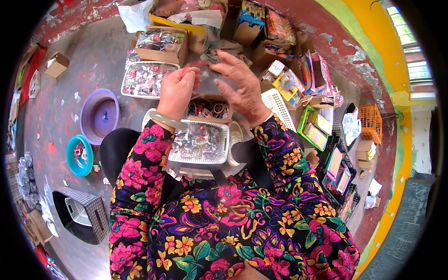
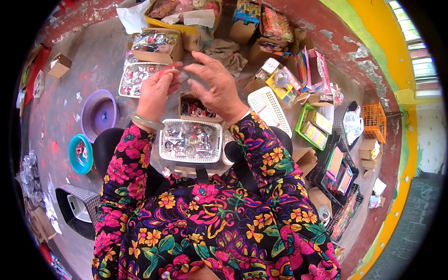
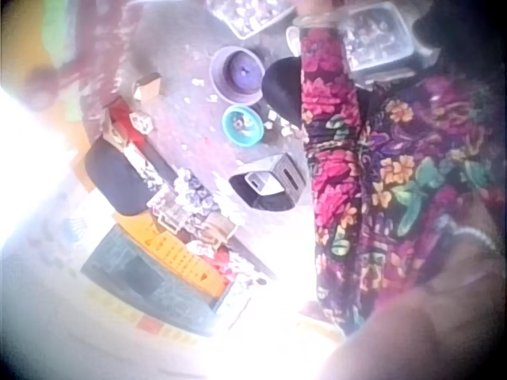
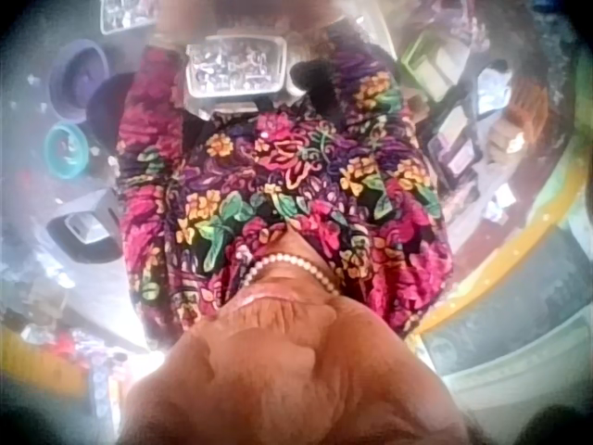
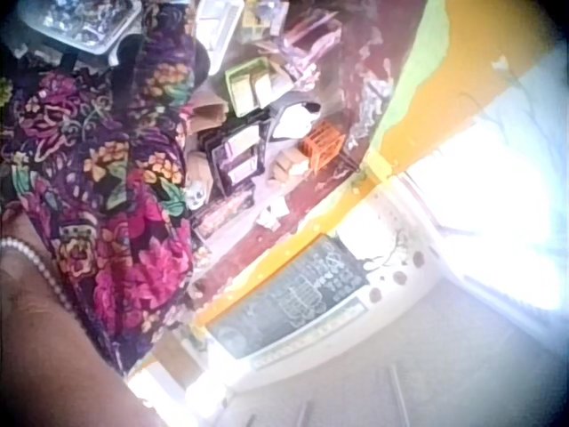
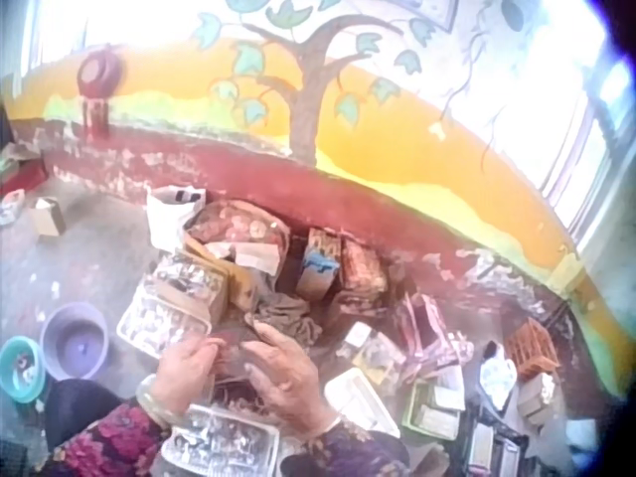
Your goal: The person sits on the floor and repeatedly picks up small items from a white basket, places them into small clear plastic bags, and seals the bags. The person then places the packaged items into a cardboard box.
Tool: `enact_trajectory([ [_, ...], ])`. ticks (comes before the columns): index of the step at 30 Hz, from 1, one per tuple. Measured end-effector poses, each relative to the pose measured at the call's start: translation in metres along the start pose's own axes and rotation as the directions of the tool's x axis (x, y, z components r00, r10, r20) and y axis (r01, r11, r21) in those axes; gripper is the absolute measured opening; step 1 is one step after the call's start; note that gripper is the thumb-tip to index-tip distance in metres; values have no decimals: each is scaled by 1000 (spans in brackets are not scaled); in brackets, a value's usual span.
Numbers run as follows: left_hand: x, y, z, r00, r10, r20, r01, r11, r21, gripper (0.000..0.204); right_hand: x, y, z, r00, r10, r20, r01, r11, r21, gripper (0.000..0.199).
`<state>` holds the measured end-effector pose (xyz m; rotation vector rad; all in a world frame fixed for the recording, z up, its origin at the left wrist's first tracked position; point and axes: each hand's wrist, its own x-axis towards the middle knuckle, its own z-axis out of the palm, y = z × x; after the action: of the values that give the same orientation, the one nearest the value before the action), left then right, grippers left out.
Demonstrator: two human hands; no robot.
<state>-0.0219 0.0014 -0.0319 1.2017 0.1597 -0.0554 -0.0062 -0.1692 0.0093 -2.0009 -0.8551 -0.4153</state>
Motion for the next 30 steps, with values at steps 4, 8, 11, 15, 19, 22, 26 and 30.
enact_trajectory([
  [4, -7, 15, -1, 992, 122, -39, -121, 992, 39, 22, -15, 47, 8, 931, 358, 78, -364, 926, 97, 20],
  [8, -17, 33, -8, 981, 182, -67, -178, 983, 51, 23, -36, 109, 33, 763, 551, 339, -515, 834, -196, 17],
  [11, -25, 43, -9, 979, 193, -69, -190, 981, 43, 25, -74, 154, 67, 629, 606, 487, -510, 794, -331, 17],
  [15, -37, 53, -12, 983, 165, -81, -158, 983, 90, 27, -135, 201, 109, 516, 625, 585, -477, 777, -410, 17],
  [19, -42, 56, -14, 985, 161, -60, -154, 982, 108, 27, -180, 240, 127, 433, 725, 536, -396, 687, -609, 21],
  [22, -46, 54, -14, 988, 143, -58, -135, 984, 117, 27, -184, 246, 132, 364, 707, 607, -291, 705, -647, 24],
  [26, -47, 50, -15, 993, 107, -50, -100, 986, 136, 26, -172, 235, 146, 286, 703, 652, -334, 710, -619, 27],
  [30, -51, 46, -7, 994, 97, -48, -92, 991, 93, 25, -164, 218, 157, 206, 791, 576, -395, 605, -691, 29],
])
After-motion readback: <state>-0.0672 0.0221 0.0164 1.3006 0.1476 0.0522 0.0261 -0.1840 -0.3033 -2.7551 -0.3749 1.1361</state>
